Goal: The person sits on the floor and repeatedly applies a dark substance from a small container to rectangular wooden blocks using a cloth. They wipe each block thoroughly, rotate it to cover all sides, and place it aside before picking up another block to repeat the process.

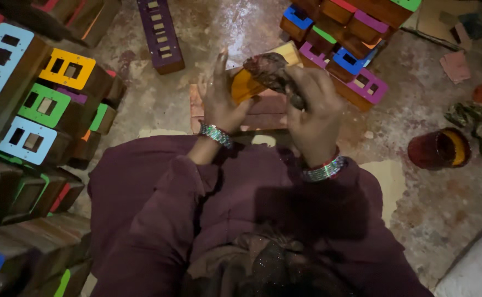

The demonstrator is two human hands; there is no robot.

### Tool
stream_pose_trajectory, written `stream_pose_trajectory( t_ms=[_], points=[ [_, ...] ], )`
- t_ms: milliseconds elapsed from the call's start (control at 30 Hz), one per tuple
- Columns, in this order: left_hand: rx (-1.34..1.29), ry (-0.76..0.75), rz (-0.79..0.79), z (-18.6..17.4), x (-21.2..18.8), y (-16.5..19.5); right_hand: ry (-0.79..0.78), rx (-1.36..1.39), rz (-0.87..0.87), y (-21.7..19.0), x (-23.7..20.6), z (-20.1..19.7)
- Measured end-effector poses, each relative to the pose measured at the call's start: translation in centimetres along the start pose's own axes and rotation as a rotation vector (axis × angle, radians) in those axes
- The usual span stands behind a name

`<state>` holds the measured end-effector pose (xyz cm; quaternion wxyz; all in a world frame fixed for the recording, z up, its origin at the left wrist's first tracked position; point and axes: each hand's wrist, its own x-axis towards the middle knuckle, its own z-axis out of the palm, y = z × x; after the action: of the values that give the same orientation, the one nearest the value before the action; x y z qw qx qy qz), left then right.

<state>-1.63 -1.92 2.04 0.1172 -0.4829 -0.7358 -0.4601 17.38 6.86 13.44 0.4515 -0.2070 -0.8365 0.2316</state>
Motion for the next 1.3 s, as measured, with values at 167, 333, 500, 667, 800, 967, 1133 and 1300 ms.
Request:
stream_pose_trajectory(
  t_ms=[167, 333, 500, 667, 800, 967, 1133, 1300],
  points=[
    [-0.114, -0.063, -0.094, -0.8, -0.4, -0.3, 0.086, -0.016, 0.136, 1.3, 2.1, -0.7],
    [-0.02, -0.042, -0.017, -0.7, -1.2, -0.2, -0.009, 0.069, 0.102, -0.3, -0.1, 0.7],
    [-0.031, -0.064, -0.008, -1.0, -1.4, -0.8, 0.058, 0.077, 0.172, 1.6, 1.3, 0.9],
    [0.004, -0.031, -0.015, -1.6, -1.3, -1.5, 0.067, 0.0, 0.181, 0.5, 1.3, 0.1],
    [-0.064, -0.008, -0.114, -2.1, -1.3, -2.1, 0.0, -0.12, -0.007, -4.2, -2.3, 1.8],
    [-0.043, -0.021, -0.198, -4.1, -1.0, -3.0, 0.073, -0.001, 0.192, 2.4, 1.0, 2.5],
    [0.025, -0.034, -0.094, -6.7, 2.4, -2.7, 0.027, 0.173, 0.396, 9.3, 0.3, 2.0],
    [0.282, -0.25, -0.1, -10.3, 8.8, -0.1, 0.056, 0.221, 0.341, 10.3, 0.5, 1.4]
  ],
)
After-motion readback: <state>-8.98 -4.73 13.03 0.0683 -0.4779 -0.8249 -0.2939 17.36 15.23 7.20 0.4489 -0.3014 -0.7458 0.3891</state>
